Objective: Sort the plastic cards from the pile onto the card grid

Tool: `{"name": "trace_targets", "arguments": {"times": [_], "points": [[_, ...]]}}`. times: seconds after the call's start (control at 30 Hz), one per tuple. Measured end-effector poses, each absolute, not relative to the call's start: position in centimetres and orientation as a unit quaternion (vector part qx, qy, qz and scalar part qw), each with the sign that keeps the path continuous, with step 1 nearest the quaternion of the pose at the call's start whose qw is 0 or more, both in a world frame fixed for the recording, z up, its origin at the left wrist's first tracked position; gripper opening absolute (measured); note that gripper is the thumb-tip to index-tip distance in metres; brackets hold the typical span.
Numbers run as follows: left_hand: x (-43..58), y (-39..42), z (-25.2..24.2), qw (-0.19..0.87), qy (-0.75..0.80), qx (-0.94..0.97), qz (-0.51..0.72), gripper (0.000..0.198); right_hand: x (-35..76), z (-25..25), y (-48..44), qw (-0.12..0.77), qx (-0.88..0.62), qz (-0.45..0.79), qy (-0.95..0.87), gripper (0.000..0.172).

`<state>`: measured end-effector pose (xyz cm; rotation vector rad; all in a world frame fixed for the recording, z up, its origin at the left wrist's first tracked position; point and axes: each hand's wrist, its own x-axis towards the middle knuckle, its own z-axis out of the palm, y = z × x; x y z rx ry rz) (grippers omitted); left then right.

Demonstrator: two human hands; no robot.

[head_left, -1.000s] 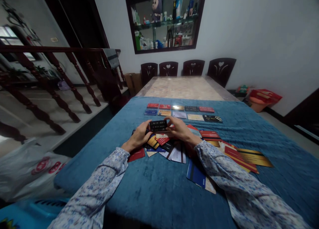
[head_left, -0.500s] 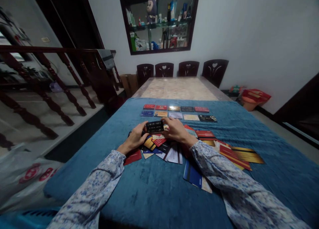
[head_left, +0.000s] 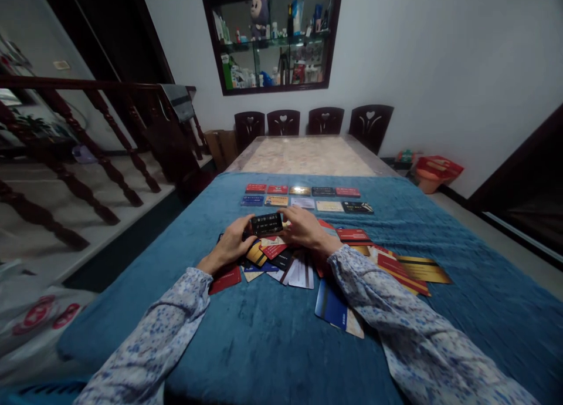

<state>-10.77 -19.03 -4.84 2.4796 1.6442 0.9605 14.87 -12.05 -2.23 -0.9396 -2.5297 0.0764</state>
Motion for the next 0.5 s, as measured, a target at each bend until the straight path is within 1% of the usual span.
{"name": "trace_targets", "arguments": {"times": [0.23, 0.5], "points": [[-9.9, -18.8, -4.0, 0.020, 0.521, 0.802, 0.292, 0.049, 15.3, -2.0, -11.8, 0.201, -0.339, 0.041, -0.918, 0.051], [-9.1, -18.1, -1.7, 0.029, 0.520, 0.817, 0.248, 0.043, 16.0, -0.9, -11.3, 0.183, -0.351, 0.077, -0.915, 0.043]]}}
